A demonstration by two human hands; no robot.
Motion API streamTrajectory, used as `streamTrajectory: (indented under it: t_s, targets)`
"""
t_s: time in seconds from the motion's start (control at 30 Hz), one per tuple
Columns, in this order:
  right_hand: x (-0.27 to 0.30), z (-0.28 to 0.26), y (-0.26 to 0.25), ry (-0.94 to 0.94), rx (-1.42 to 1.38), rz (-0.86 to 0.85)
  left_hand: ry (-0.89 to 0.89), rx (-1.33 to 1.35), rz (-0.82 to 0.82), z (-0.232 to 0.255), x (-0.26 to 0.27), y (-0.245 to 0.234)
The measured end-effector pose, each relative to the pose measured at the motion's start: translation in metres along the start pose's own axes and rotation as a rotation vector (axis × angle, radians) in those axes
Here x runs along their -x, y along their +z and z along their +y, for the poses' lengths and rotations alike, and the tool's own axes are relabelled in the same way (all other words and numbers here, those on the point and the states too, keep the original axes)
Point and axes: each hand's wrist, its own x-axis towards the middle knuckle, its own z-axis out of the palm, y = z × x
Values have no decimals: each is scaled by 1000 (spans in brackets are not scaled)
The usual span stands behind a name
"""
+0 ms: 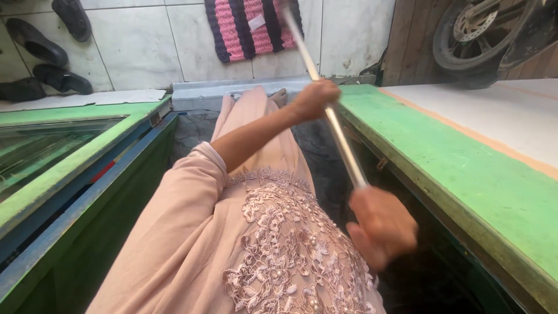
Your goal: The person sweeps the floor using a long-handled broom, moving from a tiled outdoor area into an indoor room with patterned flooring. They continue sweeping around furniture and along walls, covering multiple sections of the floor.
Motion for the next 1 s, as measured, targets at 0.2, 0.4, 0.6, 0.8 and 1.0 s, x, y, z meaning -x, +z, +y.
streamTrajectory:
  t_s: [0.2, 0.4, 0.6, 0.8, 1.0]
  targets:
    - [50, -55, -42, 36, 331, 171, 296, 35, 120, 76, -10, -28]
    - [87, 52, -27, 96, -168, 448, 38, -68, -319, -70, 53, 6]
    - [54, 22, -15, 181, 141, 264, 189, -36, -280, -51, -1, 82]
    - [68, -64, -62, 183, 451, 163, 281, 146, -47, 79, -44, 74]
    - [89, -27, -86, 73, 127, 533, 210, 91, -230, 55, 12, 86]
